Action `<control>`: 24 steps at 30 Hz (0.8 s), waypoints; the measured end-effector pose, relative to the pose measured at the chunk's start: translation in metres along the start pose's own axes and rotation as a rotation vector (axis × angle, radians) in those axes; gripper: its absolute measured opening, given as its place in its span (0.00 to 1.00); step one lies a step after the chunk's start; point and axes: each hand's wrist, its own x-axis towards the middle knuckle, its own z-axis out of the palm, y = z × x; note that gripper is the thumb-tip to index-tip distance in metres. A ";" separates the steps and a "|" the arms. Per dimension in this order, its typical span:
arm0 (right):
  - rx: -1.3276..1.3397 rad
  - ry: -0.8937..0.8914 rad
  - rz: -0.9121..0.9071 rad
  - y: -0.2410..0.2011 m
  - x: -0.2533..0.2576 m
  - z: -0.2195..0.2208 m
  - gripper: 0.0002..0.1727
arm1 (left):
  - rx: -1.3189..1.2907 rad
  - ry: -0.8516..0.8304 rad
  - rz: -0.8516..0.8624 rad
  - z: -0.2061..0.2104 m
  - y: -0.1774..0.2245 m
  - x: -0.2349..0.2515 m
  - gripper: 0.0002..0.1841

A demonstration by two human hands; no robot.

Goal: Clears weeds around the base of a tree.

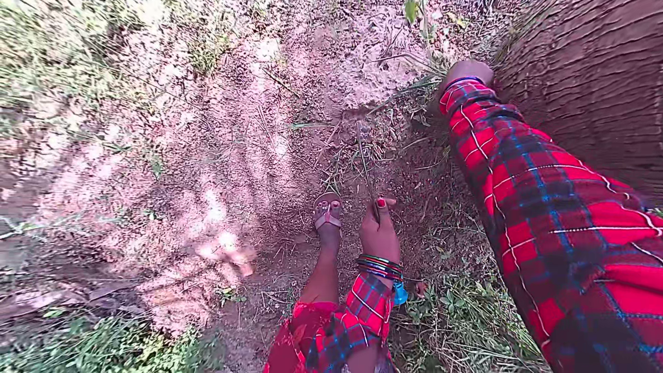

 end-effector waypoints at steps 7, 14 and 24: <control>0.112 0.045 -0.430 0.000 -0.065 0.019 0.21 | 0.003 0.011 0.013 0.008 -0.013 -0.003 0.19; 0.271 -0.232 -0.531 0.061 -0.173 0.151 0.24 | 0.107 -0.006 0.079 0.018 -0.032 -0.005 0.21; 0.186 -0.608 0.147 0.429 -0.268 0.370 0.27 | 0.203 -0.028 0.189 0.060 -0.079 -0.042 0.17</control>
